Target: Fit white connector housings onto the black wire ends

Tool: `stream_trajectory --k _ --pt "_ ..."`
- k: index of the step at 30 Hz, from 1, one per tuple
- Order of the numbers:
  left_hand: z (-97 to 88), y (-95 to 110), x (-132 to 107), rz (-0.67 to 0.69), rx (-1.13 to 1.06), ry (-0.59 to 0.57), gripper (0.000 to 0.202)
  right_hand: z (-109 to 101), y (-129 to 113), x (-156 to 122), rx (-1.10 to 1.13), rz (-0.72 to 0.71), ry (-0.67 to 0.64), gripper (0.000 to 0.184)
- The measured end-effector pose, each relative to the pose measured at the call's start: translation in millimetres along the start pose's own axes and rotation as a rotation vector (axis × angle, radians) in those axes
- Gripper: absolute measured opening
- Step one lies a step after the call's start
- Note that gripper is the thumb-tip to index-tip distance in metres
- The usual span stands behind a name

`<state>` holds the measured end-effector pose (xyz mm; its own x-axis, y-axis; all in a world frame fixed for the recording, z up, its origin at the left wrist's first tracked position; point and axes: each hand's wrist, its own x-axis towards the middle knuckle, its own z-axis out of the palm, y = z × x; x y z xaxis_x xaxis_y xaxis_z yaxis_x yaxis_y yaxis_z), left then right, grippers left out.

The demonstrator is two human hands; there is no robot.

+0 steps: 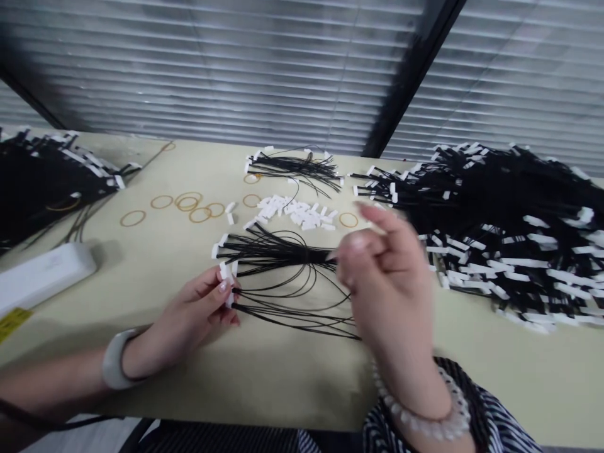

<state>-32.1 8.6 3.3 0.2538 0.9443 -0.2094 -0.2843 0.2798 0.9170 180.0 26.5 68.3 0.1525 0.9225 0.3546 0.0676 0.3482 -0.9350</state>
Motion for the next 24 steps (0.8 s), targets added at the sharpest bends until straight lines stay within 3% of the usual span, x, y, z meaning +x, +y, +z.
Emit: stream_trajectory --k 3,5,12,24 --pt "0.9 1 -4 -0.015 0.001 -0.082 0.018 16 1 -13 -0.406 -0.051 -0.339 0.012" --pt "2.1 3 -6 -0.016 0.027 -0.128 0.018 24 4 -18 -0.548 -0.144 -0.436 0.009" --pt "4.7 7 -8 0.004 0.169 -0.209 0.021 34 19 -23 -0.624 -0.242 -0.441 0.010" --pt "3.6 7 -10 -0.015 0.264 -0.240 0.021 37 22 -23 -0.641 -0.257 -0.481 0.012"
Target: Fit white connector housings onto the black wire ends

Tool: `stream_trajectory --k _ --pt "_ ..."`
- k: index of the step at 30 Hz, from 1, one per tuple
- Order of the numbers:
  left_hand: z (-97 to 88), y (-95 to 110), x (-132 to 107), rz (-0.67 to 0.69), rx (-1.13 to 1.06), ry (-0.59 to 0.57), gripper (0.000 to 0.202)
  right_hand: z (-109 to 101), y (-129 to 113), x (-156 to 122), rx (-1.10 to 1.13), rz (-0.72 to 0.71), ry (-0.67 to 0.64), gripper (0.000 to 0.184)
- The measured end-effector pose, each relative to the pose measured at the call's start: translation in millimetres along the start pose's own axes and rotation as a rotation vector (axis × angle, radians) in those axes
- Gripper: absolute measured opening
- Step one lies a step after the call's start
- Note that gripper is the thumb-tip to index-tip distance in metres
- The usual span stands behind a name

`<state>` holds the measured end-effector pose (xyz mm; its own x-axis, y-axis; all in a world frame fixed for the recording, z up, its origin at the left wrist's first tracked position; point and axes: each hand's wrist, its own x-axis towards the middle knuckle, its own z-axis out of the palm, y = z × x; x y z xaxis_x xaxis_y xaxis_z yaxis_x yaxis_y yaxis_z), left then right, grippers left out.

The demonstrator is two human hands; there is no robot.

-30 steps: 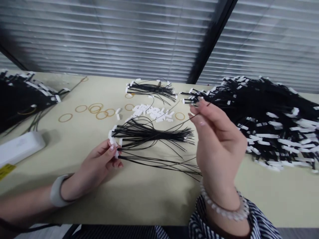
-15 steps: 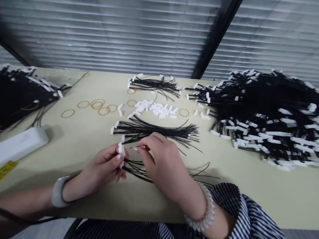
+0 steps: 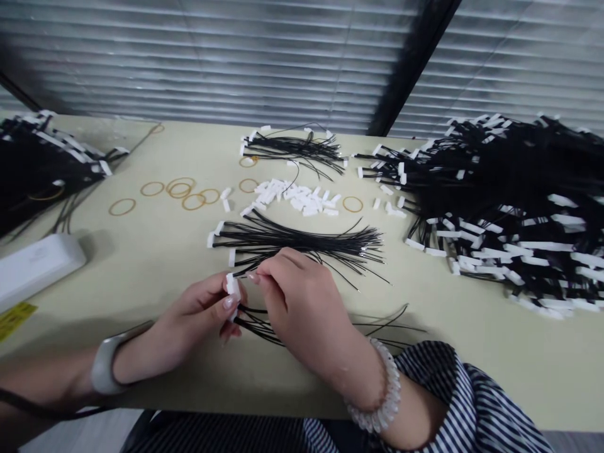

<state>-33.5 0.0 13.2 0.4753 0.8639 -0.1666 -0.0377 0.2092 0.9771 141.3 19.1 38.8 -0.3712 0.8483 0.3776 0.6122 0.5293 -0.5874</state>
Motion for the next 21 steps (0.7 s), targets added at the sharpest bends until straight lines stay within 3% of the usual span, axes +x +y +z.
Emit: stream_trajectory --k 10,15,18,21 --pt "-2.0 -1 0 -0.010 0.035 -0.052 0.023 6 3 -2 -0.162 -0.188 0.032 0.023" --pt "-3.1 -1 -2 -0.031 0.062 -0.067 0.024 13 3 -4 -0.163 -0.202 -0.005 0.022" --pt "-2.9 -2 1 -0.027 -0.001 -0.021 0.023 6 2 -2 -0.203 -0.204 0.101 0.018" --pt "-2.0 -3 4 -0.006 -0.107 0.100 0.022 -10 1 -1 -0.211 -0.214 0.195 0.011"
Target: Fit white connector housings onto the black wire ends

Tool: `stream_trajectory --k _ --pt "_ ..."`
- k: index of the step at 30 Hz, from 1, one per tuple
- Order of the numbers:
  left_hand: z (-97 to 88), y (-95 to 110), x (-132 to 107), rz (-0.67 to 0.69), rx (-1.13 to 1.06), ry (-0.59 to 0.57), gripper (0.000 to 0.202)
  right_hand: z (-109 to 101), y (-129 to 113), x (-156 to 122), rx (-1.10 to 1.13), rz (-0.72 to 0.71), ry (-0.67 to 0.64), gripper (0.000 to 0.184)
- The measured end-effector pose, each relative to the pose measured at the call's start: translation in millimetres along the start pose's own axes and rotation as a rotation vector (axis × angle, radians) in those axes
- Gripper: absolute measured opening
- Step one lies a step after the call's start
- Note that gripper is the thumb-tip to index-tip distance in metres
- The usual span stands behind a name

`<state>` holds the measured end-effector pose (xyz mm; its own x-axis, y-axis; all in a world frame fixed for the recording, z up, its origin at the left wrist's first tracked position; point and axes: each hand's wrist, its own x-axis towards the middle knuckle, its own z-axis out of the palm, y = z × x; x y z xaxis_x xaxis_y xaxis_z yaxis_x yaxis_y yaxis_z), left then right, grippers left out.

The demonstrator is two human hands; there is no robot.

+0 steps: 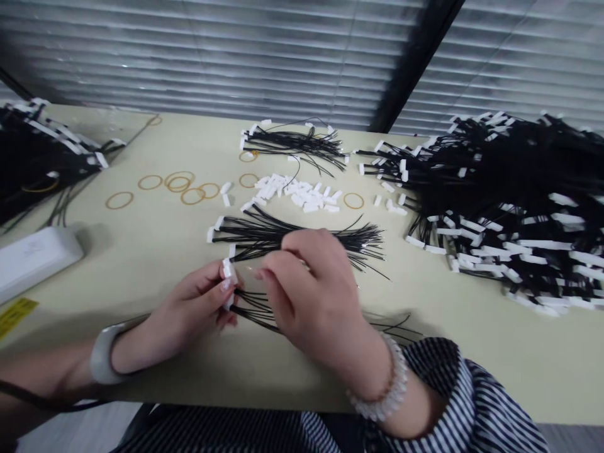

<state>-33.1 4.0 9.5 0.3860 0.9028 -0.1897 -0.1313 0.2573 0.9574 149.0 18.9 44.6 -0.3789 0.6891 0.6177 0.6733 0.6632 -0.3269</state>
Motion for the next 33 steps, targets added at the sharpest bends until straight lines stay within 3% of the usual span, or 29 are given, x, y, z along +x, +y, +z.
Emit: stream_trajectory --k 1,5,7,10,14,17,19,21,23,25,27,29,33 --pt "0.3 -1 1 0.003 -0.038 0.042 0.022 -5 1 1 0.020 0.004 -0.054 0.011" --pt "0.1 -3 2 0.004 -0.123 0.121 0.020 -11 5 0 0.022 0.038 -0.474 0.021" --pt "-0.6 -3 2 0.013 -0.126 0.132 0.020 -8 6 -1 -0.047 0.026 -0.561 0.021" --pt "-1.4 -3 2 0.021 -0.121 0.166 0.020 -6 9 -2 -0.184 -0.020 -0.567 0.019" --pt "-1.2 -1 3 -0.015 -0.162 0.237 0.020 -14 20 0 -0.425 0.033 -0.382 0.015" --pt "-1.0 0 4 -0.040 -0.183 0.258 0.020 -23 32 0 -0.524 0.185 -0.143 0.016" --pt "-1.3 0 5 -0.041 -0.186 0.259 0.020 -26 37 0 -0.515 0.292 -0.071 0.018" --pt "-1.5 -1 5 -0.038 -0.180 0.243 0.021 -29 39 1 -0.332 0.423 -0.048 0.019" --pt "-1.3 -1 4 -0.031 -0.162 0.216 0.022 -30 39 3 0.053 0.554 0.011 0.024" --pt "-0.6 -1 3 -0.017 -0.130 0.186 0.022 -29 37 6 0.453 0.595 0.197 0.026" --pt "0.4 -1 2 0.000 -0.080 0.153 0.023 -28 36 9 0.679 0.561 0.451 0.023" --pt "1.0 0 2 0.005 -0.038 0.133 0.023 -26 36 12 0.752 0.558 0.596 0.021" --pt "0.4 -1 3 -0.010 -0.074 0.220 0.022 -28 33 11 0.649 0.486 0.620 0.028"
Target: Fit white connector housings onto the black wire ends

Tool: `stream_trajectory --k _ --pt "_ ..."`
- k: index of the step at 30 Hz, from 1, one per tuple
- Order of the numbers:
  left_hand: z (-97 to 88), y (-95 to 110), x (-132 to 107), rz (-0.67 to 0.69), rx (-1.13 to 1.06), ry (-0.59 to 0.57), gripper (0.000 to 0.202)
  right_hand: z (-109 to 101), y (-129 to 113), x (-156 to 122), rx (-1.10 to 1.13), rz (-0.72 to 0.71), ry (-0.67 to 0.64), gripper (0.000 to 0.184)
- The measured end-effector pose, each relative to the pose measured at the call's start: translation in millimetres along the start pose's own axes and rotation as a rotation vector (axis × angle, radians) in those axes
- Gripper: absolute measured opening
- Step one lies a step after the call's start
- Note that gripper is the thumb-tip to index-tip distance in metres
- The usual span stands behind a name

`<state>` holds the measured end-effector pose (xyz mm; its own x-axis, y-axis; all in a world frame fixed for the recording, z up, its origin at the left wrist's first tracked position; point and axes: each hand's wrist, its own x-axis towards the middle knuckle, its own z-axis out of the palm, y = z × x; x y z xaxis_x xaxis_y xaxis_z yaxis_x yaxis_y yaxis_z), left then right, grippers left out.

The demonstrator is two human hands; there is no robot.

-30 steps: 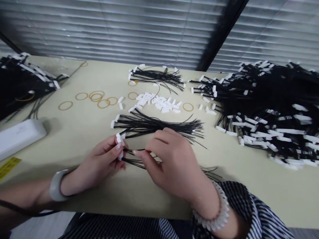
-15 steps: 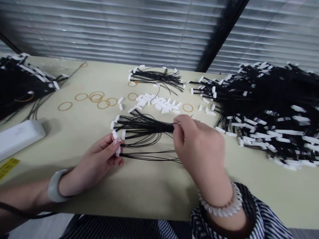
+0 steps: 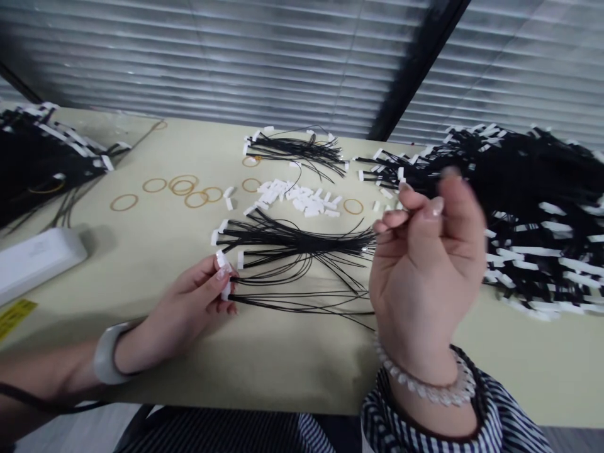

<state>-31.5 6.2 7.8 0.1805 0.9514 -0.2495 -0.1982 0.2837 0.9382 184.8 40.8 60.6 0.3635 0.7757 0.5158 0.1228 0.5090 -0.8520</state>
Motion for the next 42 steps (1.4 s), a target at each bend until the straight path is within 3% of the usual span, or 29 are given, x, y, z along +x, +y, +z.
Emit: stream_trajectory --k 3,6,10,13,17,19,35,42 --pt "-0.8 -1 1 -0.016 -0.014 0.028 0.021 -1 -6 -6 -0.158 -0.153 -0.007 0.046" --pt "-1.4 -1 1 -0.005 0.014 -0.040 0.020 2 -9 -13 -0.308 -0.107 -0.212 0.060" --pt "-1.6 1 -2 0.024 0.104 -0.140 0.020 10 -8 -20 -0.545 -0.120 -0.643 0.018" --pt "-1.9 3 -4 0.038 0.198 -0.195 0.022 17 -6 -26 -0.589 -0.176 -0.784 0.016" --pt "-2.8 4 -7 0.062 0.292 -0.251 0.022 21 -4 -33 -0.665 -0.111 -0.899 0.015" --pt "-3.1 4 -9 0.075 0.339 -0.265 0.022 22 -4 -35 -0.708 -0.065 -0.941 0.009" --pt "-5.1 3 -10 0.137 0.473 -0.282 0.024 20 -11 -36 -0.646 -0.096 -0.953 0.016" --pt "-3.0 5 -10 0.144 0.507 -0.295 0.025 22 -11 -38 -0.730 -0.064 -1.005 0.020"
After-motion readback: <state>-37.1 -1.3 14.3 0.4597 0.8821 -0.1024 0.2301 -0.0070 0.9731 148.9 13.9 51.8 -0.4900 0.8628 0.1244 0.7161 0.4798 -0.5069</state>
